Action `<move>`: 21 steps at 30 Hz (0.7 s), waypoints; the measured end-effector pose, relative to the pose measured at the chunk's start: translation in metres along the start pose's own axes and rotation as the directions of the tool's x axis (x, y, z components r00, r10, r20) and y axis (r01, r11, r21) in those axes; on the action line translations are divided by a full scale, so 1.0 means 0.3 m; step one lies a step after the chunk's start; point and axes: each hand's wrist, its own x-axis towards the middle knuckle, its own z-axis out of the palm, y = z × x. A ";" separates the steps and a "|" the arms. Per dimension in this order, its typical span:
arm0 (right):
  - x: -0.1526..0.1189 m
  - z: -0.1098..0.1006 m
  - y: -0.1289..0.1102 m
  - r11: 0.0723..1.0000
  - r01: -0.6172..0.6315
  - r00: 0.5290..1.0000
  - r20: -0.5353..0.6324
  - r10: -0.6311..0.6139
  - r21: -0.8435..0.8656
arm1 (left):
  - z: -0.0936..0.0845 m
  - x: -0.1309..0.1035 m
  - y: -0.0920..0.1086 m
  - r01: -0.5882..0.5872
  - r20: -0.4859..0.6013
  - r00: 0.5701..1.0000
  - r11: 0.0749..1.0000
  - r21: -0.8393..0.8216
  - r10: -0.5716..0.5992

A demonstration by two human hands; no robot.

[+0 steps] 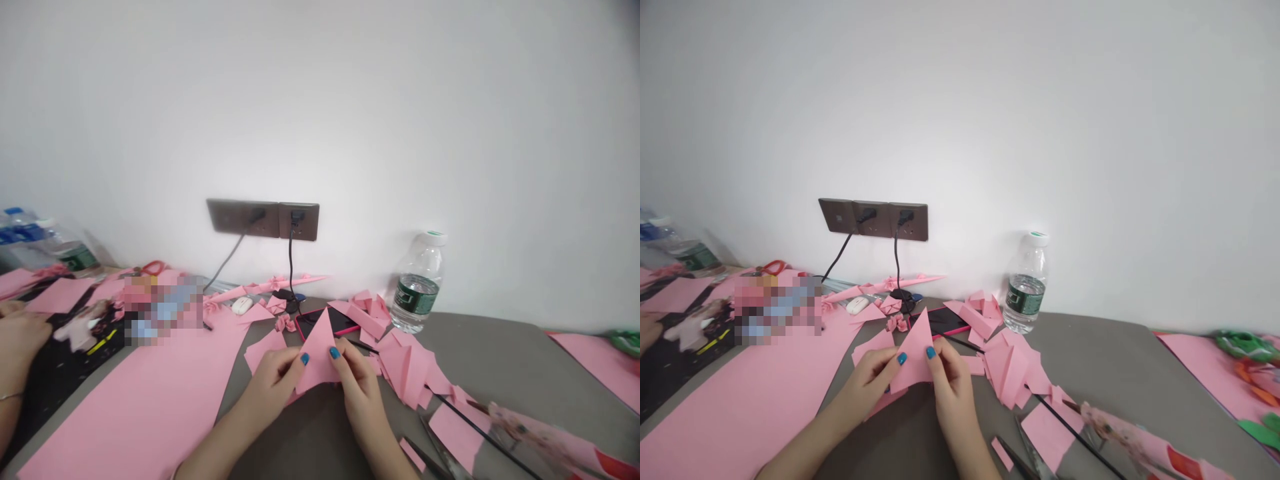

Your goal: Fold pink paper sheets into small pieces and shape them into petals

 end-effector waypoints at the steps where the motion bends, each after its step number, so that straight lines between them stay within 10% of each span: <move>1: 0.000 0.001 -0.003 1.000 -0.001 1.000 0.015 0.001 -0.003 | -0.003 0.001 -0.001 -0.012 -0.023 1.000 1.000 0.010 0.012; 21: -0.005 0.009 0.022 0.976 -0.110 0.990 0.106 0.091 0.189 | -0.003 -0.023 0.026 -0.104 0.176 0.983 0.950 0.293 0.053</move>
